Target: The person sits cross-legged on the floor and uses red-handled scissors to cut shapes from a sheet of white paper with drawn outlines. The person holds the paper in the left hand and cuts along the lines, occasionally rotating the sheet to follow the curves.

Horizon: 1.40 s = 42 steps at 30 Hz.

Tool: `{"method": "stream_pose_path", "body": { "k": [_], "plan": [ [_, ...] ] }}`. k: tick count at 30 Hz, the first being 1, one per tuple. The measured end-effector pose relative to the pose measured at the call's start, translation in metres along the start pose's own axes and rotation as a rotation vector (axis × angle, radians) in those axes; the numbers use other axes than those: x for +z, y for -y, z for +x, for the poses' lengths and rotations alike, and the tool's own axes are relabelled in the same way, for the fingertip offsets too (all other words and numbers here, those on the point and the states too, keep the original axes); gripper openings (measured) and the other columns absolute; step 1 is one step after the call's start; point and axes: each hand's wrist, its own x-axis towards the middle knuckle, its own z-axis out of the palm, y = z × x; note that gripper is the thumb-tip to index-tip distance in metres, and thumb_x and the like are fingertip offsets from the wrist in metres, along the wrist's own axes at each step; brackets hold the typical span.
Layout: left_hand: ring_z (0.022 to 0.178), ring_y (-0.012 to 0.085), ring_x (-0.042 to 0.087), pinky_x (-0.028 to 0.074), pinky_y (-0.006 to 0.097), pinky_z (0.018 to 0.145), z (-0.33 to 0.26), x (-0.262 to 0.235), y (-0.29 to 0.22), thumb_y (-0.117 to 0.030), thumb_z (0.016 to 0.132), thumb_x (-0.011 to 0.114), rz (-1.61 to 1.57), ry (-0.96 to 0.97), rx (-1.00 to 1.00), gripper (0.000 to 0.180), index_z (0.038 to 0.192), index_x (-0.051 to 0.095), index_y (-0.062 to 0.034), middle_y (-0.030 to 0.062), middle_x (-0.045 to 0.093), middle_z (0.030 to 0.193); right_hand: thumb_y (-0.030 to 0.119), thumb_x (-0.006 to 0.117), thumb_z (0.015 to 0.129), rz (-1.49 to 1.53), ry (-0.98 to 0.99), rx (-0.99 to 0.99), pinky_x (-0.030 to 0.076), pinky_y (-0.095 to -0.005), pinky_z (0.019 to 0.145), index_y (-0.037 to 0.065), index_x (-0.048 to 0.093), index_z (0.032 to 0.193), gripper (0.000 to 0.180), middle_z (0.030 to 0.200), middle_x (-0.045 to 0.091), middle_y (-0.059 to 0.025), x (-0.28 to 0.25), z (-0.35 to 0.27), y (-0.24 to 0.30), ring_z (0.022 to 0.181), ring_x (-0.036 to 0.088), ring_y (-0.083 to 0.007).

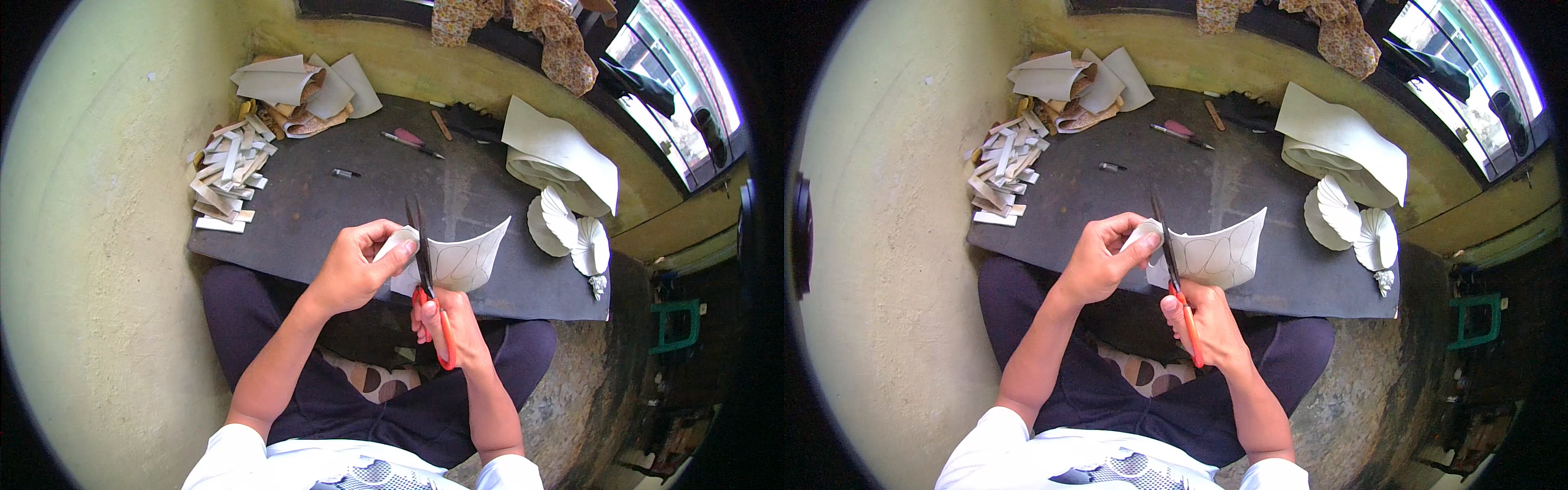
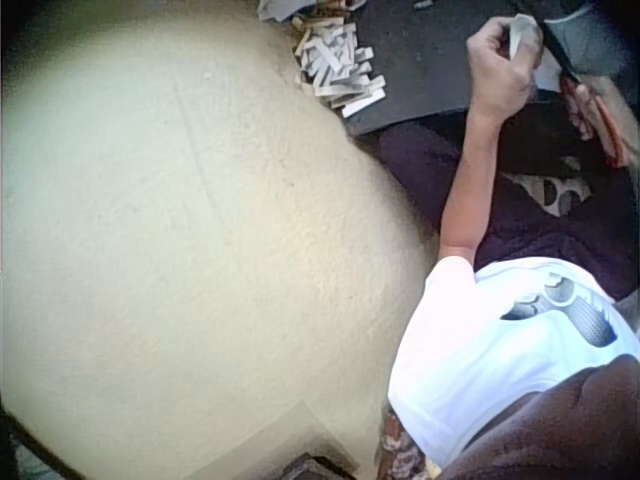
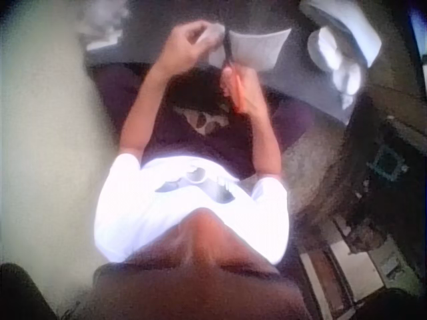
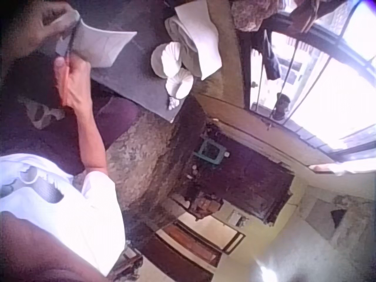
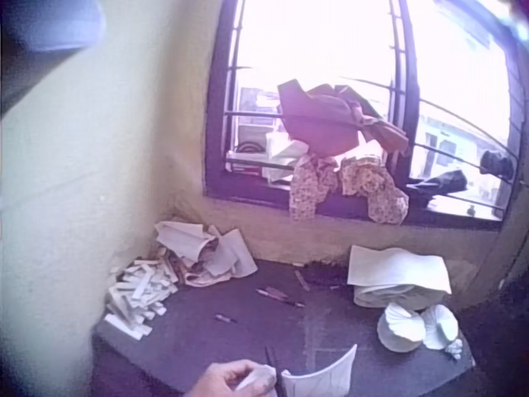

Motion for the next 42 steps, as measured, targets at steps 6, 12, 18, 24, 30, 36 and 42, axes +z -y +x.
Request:
{"method": "stream_pose_path", "body": {
  "k": [6,12,18,24,30,36,42],
  "plan": [
    [0.074,0.0052,0.058,0.048,0.022,0.07,0.0,-0.008,-0.006,-0.019,0.098,0.071,0.0,0.02,-0.031,0.019,0.104,0.07,-0.0016,-0.0005,0.066,0.087,0.081,0.041,0.092,-0.009,0.017,0.003,0.051,-0.0287,0.049,0.0,0.055,0.073,0.085,0.064,0.058,-0.0069,-0.001,-0.001,0.003,0.054,0.061,-0.0142],
    [0.073,0.0054,0.058,0.047,0.023,0.069,0.001,-0.006,-0.006,-0.018,0.096,0.072,-0.023,-0.046,-0.022,0.017,0.101,0.071,-0.002,-0.0008,0.066,0.085,0.079,0.043,0.093,0.031,0.016,0.025,0.05,-0.028,0.048,0.001,0.055,0.072,0.082,0.064,0.058,-0.0066,0.001,-0.002,0.002,0.053,0.06,-0.0134],
    [0.072,0.0048,0.057,0.046,0.022,0.068,0.0,0.001,-0.003,-0.019,0.097,0.072,-0.068,-0.097,-0.01,0.018,0.101,0.072,-0.0015,-0.001,0.067,0.083,0.082,0.04,0.092,0.124,0.061,0.025,0.051,-0.027,0.052,0.0,0.057,0.08,0.085,0.069,0.059,-0.0064,0.003,-0.002,-0.001,0.058,0.06,-0.0125],
    [0.072,0.0048,0.057,0.046,0.022,0.068,-0.001,0.002,-0.001,-0.02,0.097,0.072,-0.055,-0.071,-0.018,0.019,0.102,0.072,-0.0015,-0.0007,0.067,0.083,0.077,0.044,0.094,0.173,0.061,-0.008,0.056,-0.0301,0.059,-0.002,0.058,0.081,0.082,0.07,0.061,-0.0071,0.005,0.0,-0.003,0.063,0.064,-0.014],
    [0.071,0.0048,0.057,0.046,0.022,0.068,-0.002,0.006,-0.004,-0.019,0.097,0.072,-0.033,-0.076,-0.029,0.019,0.103,0.073,-0.0011,-0.0006,0.067,0.082,0.078,0.044,0.094,0.159,0.042,-0.01,0.056,-0.03,0.059,-0.002,0.057,0.08,0.082,0.069,0.061,-0.0071,0.006,0.0,-0.007,0.062,0.063,-0.0141],
    [0.071,0.005,0.058,0.046,0.022,0.068,-0.002,0.001,-0.005,-0.019,0.096,0.071,-0.021,-0.04,-0.043,0.019,0.103,0.073,-0.0008,-0.001,0.066,0.082,0.081,0.042,0.092,0.154,0.045,-0.016,0.056,-0.031,0.057,-0.001,0.057,0.079,0.084,0.068,0.061,-0.0075,0.005,0.0,-0.005,0.061,0.064,-0.0152],
    [0.071,0.005,0.057,0.044,0.022,0.065,-0.001,-0.01,-0.01,-0.019,0.094,0.072,-0.009,-0.002,-0.084,0.02,0.101,0.073,-0.0002,-0.0008,0.065,0.081,0.082,0.042,0.091,0.09,0.042,0.002,0.055,-0.0313,0.054,-0.001,0.056,0.076,0.086,0.065,0.06,-0.0072,0.006,-0.001,-0.002,0.058,0.064,-0.0159]
  ]
}}
